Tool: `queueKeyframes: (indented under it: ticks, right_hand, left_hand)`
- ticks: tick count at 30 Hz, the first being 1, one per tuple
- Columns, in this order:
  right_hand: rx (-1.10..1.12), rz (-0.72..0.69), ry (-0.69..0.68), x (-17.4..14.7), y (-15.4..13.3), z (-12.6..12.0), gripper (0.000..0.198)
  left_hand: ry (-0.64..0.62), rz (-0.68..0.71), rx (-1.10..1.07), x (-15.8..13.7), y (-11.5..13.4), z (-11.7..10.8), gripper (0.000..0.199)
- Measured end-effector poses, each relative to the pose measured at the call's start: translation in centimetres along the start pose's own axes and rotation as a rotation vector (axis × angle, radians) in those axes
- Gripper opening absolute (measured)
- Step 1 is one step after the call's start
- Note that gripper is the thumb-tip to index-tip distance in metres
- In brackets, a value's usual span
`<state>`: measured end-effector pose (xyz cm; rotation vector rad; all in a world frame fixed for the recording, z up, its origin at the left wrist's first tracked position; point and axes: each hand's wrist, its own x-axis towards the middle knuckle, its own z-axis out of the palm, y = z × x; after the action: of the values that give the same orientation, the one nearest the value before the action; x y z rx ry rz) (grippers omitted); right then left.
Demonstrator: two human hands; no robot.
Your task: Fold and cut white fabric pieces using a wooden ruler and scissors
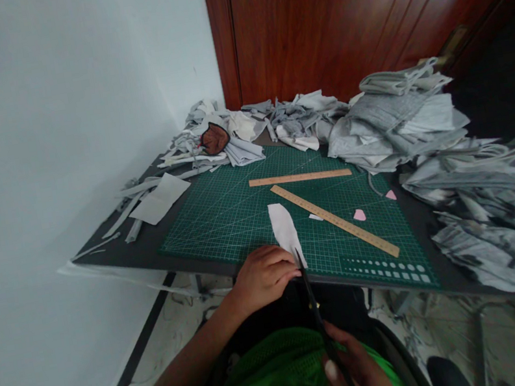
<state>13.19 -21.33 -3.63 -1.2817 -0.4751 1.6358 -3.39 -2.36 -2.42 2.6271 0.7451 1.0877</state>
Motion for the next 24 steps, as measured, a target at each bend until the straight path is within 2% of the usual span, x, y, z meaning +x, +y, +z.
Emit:
queueKeyframes:
  ticks: [8, 14, 18, 24]
  right_hand:
    - [-0.039, 0.032, -0.069, 0.2, 0.0, -1.2, 0.086]
    - [0.011, 0.0, -0.038, -0.2, 0.2, -0.8, 0.072]
    - [0.003, 0.015, -0.041, -0.5, -1.2, -0.4, 0.064]
    - [-0.049, 0.106, -0.003, 0.3, -3.3, 0.4, 0.075]
  left_hand:
    - [0.004, 0.008, -0.008, 0.0, -0.1, 0.1, 0.016]
    - [0.016, 0.005, -0.014, 0.0, 0.0, 0.0, 0.016]
    - [0.011, 0.002, -0.016, 0.0, -0.1, 0.0, 0.019]
    - [0.048, -0.034, -0.006, -0.1, 0.1, 0.1, 0.02]
